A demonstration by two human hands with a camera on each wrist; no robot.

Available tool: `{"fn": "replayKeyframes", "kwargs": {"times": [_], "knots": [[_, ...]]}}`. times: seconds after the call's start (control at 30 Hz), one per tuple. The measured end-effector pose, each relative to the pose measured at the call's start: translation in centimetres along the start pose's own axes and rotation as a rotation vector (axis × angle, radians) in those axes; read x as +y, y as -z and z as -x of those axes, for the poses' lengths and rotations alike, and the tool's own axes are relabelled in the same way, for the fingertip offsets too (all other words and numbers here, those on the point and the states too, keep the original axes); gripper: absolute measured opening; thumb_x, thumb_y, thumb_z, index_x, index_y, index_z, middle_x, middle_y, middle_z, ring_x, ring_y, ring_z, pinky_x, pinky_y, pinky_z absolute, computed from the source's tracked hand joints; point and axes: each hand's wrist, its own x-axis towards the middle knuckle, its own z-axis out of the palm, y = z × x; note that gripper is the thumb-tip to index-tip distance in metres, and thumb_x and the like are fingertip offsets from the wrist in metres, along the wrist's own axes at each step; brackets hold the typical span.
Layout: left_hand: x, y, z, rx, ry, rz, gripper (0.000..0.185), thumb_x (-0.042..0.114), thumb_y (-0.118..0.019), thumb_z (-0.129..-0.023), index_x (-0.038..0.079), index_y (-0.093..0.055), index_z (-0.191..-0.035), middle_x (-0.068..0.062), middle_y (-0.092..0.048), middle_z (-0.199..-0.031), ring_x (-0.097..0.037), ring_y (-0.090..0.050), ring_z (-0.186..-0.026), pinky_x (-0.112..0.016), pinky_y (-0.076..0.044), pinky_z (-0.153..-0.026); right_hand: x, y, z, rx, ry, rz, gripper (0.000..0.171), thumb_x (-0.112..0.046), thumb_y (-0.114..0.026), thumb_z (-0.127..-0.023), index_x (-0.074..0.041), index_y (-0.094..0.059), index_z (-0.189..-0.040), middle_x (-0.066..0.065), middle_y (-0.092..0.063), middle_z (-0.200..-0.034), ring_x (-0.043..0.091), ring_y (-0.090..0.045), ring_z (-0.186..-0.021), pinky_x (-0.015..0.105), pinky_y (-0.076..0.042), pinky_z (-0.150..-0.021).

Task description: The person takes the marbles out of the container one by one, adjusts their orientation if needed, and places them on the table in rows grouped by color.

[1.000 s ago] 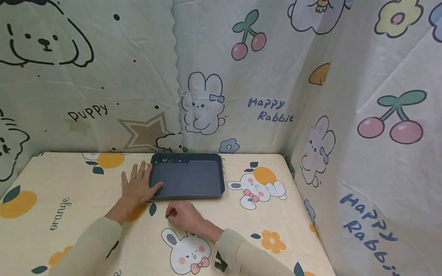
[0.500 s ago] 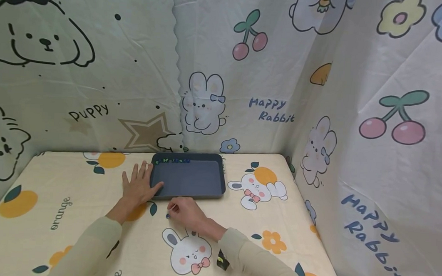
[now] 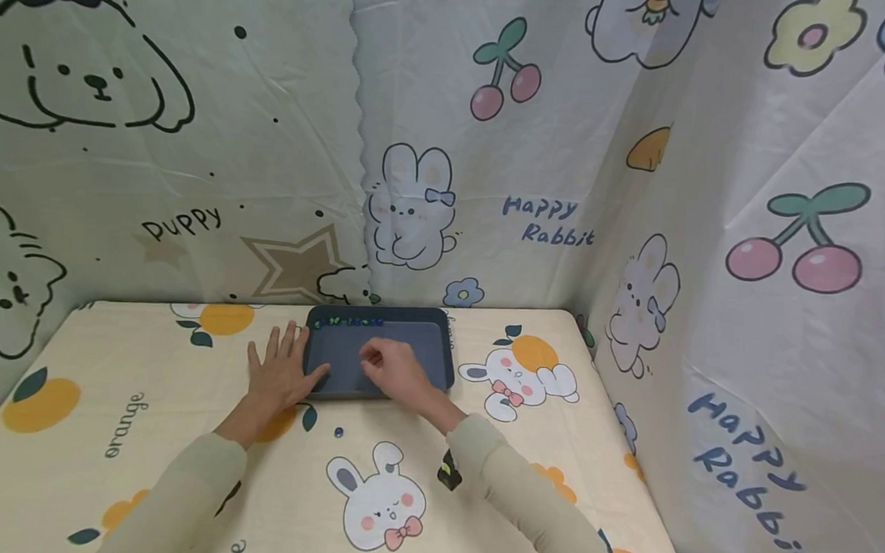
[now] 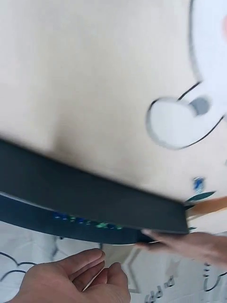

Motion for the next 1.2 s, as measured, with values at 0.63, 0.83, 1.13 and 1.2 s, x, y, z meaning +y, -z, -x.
{"fn": "replayKeyframes", "kwargs": {"times": [0.63, 0.83, 1.13, 1.2], "knots": [[0.2, 0.3, -0.2, 0.002, -0.020, 0.012, 0.091, 0.060, -0.049, -0.097, 0.003, -0.016, -0.159, -0.022, -0.005, -0.165, -0.043, -0.001, -0.149, -0.068, 0.005, -0.113, 3.8, 0.8, -7.1, -0.005, -0.275, 0.180, 0.025, -0.008, -0.068, -0.096, -0.003, -0.069, -0.120, 0.010, -0.068, -0.121, 0.023, -0.066, -0.107, 0.035, -0.053, -0.090], [-0.2, 0.0, 0.3, 0.017, -0.011, -0.004, 0.092, 0.060, -0.051, -0.096, 0.002, -0.017, -0.159, -0.022, -0.005, -0.165, -0.043, -0.001, -0.149, -0.068, 0.004, -0.113, 4.0, -0.1, -7.9, -0.019, -0.284, 0.257, 0.024, -0.009, -0.069, -0.095, -0.005, -0.070, -0.118, 0.008, -0.070, -0.117, 0.022, -0.065, -0.107, 0.035, -0.053, -0.090], [-0.2, -0.2, 0.0, 0.019, -0.017, 0.008, 0.091, 0.059, -0.050, -0.096, 0.004, -0.016, -0.159, -0.020, -0.005, -0.165, -0.042, -0.001, -0.150, -0.067, 0.005, -0.113, 6.3, -1.2, -8.7, -0.062, -0.325, 0.263, 0.029, -0.006, -0.068, -0.093, -0.002, -0.068, -0.122, 0.010, -0.069, -0.121, 0.025, -0.064, -0.112, 0.037, -0.053, -0.092], [-0.2, -0.2, 0.0, 0.020, -0.015, 0.015, 0.091, 0.059, -0.051, -0.096, 0.004, -0.016, -0.159, -0.020, -0.005, -0.165, -0.042, -0.001, -0.150, -0.067, 0.005, -0.113, 6.4, -1.3, -8.7, -0.073, -0.329, 0.276, 0.030, -0.006, -0.067, -0.094, -0.003, -0.068, -0.125, 0.009, -0.068, -0.123, 0.025, -0.063, -0.114, 0.037, -0.052, -0.094]]}}
